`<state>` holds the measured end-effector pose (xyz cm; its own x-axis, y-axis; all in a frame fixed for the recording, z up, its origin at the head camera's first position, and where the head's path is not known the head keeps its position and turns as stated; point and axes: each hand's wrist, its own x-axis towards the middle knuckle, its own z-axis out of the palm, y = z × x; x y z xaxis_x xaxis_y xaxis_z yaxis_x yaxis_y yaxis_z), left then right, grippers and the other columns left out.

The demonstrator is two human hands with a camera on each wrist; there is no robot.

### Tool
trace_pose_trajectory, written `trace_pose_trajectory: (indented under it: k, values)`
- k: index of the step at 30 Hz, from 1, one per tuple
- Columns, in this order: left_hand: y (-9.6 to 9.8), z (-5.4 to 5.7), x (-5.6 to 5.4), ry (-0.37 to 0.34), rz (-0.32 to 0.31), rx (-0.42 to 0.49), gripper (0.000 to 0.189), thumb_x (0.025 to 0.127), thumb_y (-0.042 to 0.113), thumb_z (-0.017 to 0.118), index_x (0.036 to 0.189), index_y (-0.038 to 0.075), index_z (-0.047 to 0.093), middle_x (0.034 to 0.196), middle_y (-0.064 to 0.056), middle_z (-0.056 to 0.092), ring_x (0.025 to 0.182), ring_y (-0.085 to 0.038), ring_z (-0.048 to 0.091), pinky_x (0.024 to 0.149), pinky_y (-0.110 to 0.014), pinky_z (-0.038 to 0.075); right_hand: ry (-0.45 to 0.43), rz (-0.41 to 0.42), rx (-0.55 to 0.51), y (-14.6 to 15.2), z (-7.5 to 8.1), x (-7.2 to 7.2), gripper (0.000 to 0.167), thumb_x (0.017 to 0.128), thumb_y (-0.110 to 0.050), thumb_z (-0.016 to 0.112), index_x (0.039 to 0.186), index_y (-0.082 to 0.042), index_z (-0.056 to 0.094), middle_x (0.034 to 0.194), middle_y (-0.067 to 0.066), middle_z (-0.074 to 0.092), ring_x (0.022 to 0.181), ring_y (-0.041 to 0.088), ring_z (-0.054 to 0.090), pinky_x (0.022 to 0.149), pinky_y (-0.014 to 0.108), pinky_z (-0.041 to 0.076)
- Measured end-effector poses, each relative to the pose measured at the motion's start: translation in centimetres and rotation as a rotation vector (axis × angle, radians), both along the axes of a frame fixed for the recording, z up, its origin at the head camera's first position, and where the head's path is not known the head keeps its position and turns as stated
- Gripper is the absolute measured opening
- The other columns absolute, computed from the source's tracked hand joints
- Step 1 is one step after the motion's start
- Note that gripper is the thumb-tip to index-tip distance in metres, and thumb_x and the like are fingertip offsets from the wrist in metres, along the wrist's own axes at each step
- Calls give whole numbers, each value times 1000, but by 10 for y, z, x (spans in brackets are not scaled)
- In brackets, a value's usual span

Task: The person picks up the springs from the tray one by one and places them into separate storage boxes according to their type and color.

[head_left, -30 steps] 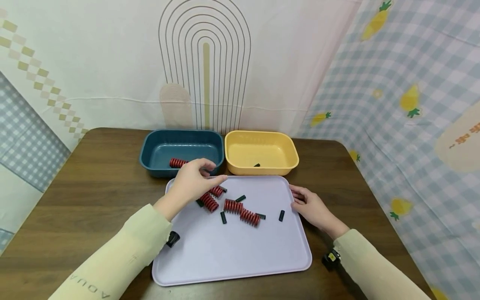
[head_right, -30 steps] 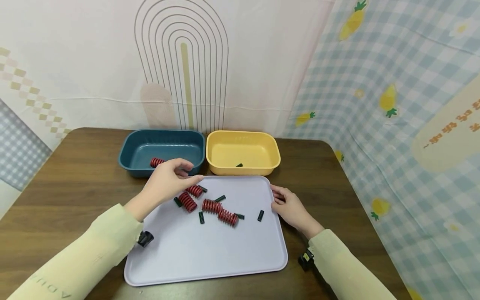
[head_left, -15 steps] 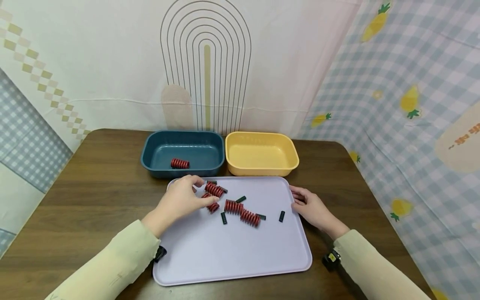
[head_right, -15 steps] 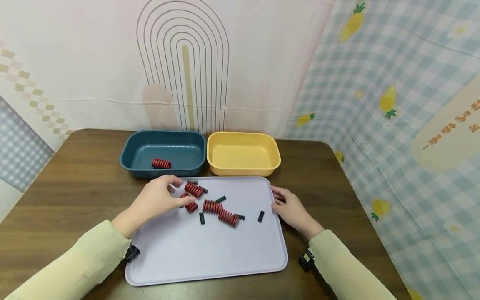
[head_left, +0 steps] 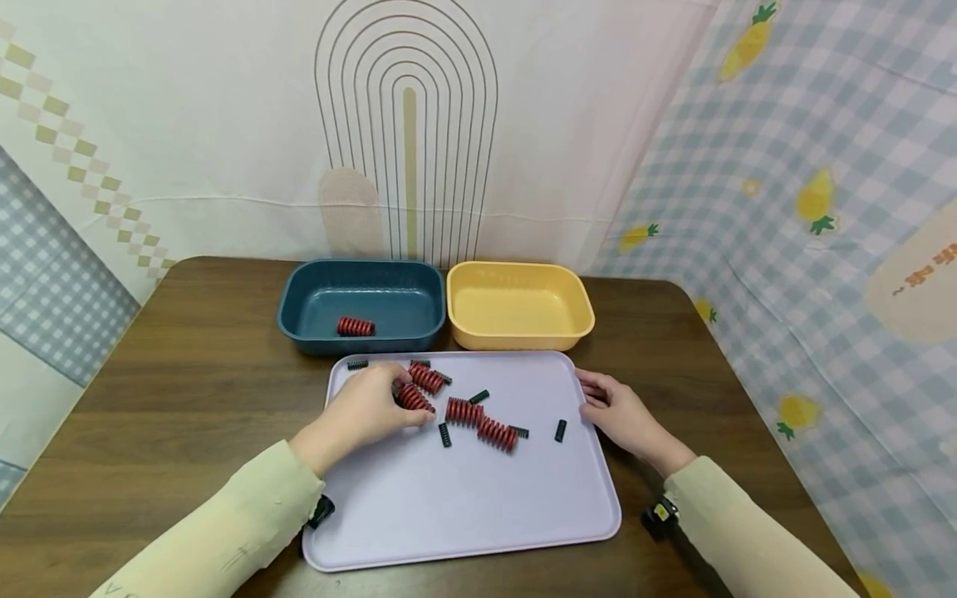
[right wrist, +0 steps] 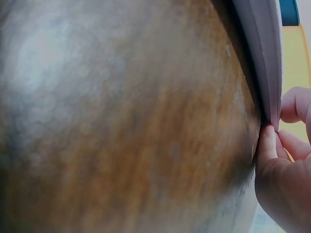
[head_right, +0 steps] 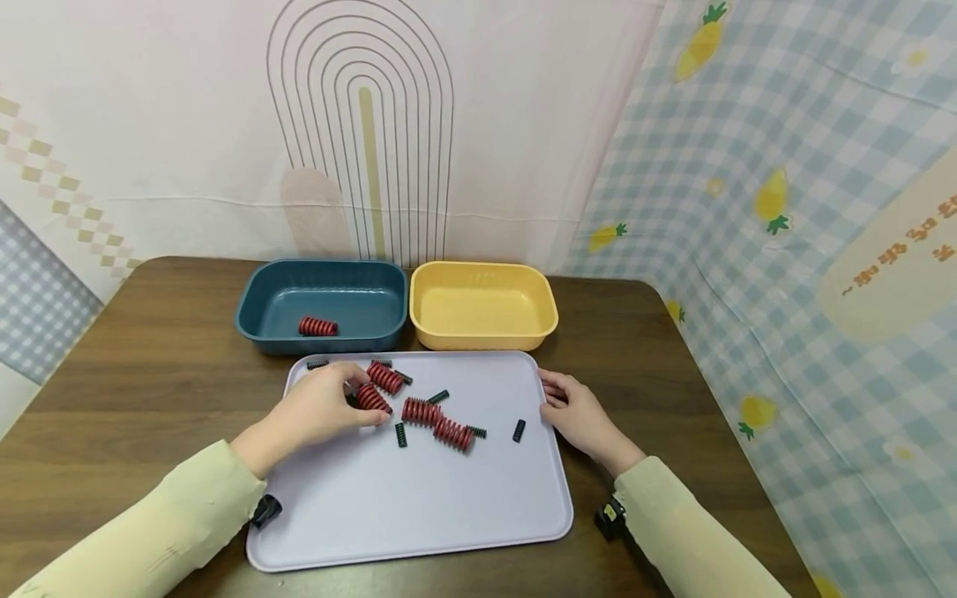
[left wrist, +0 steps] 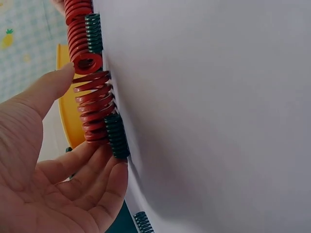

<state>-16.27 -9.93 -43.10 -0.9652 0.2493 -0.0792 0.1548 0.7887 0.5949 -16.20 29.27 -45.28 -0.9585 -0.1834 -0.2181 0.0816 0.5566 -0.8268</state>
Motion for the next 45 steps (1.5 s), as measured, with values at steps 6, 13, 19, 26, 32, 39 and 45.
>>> trace_pose_trajectory:
  k: [6, 13, 19, 26, 32, 39, 45]
  values:
    - [2, -1, 0, -8, -6, -29, 54, 66, 51, 86, 100, 14, 67, 77, 4, 58, 70, -15, 51, 61, -32, 41, 1, 1, -2, 0, -1, -2, 56, 94, -6, 61, 146, -9, 40, 137, 17, 47, 125, 27, 48, 94, 25, 44]
    - [5, -1, 0, 13, -22, -46, 47, 68, 46, 85, 93, 11, 67, 74, 5, 58, 67, -14, 52, 59, -31, 42, 3, 4, 8, 0, -2, -2, 56, 94, -6, 60, 147, -9, 40, 137, 17, 47, 125, 27, 48, 94, 25, 44]
    - [1, 0, 0, 7, -10, -11, 47, 70, 44, 84, 98, 10, 67, 75, 3, 59, 66, -14, 52, 57, -31, 42, 1, 2, 6, 1, -3, -2, 56, 94, -6, 60, 147, -9, 40, 137, 17, 46, 125, 27, 47, 94, 25, 44]
    - [-7, 7, -3, 12, 19, 86, 61, 72, 51, 81, 114, 9, 65, 100, -3, 66, 92, -18, 60, 77, -37, 51, 5, -1, 4, 2, -5, -2, 56, 94, -5, 60, 146, -8, 40, 137, 18, 47, 125, 27, 48, 94, 25, 44]
    - [-12, 20, -6, -8, 68, 162, 60, 74, 55, 78, 115, 13, 64, 109, -4, 65, 104, -23, 59, 85, -43, 50, 6, 1, 11, 0, -4, -2, 55, 94, -5, 59, 146, -9, 40, 137, 17, 47, 125, 27, 48, 94, 25, 45]
    - [-21, 23, -15, 81, 124, 368, 63, 75, 52, 79, 121, 12, 62, 111, -4, 64, 104, -24, 61, 89, -42, 49, 5, 1, 11, 1, -3, -2, 56, 94, -5, 59, 146, -9, 40, 137, 17, 47, 125, 27, 47, 94, 25, 45]
    - [-25, 18, -30, 158, 215, 481, 66, 78, 51, 77, 128, 13, 59, 113, -6, 63, 106, -25, 61, 92, -40, 48, -11, -1, 15, -1, 0, 0, 57, 95, -6, 59, 148, -9, 38, 138, 18, 45, 125, 28, 47, 94, 25, 44]
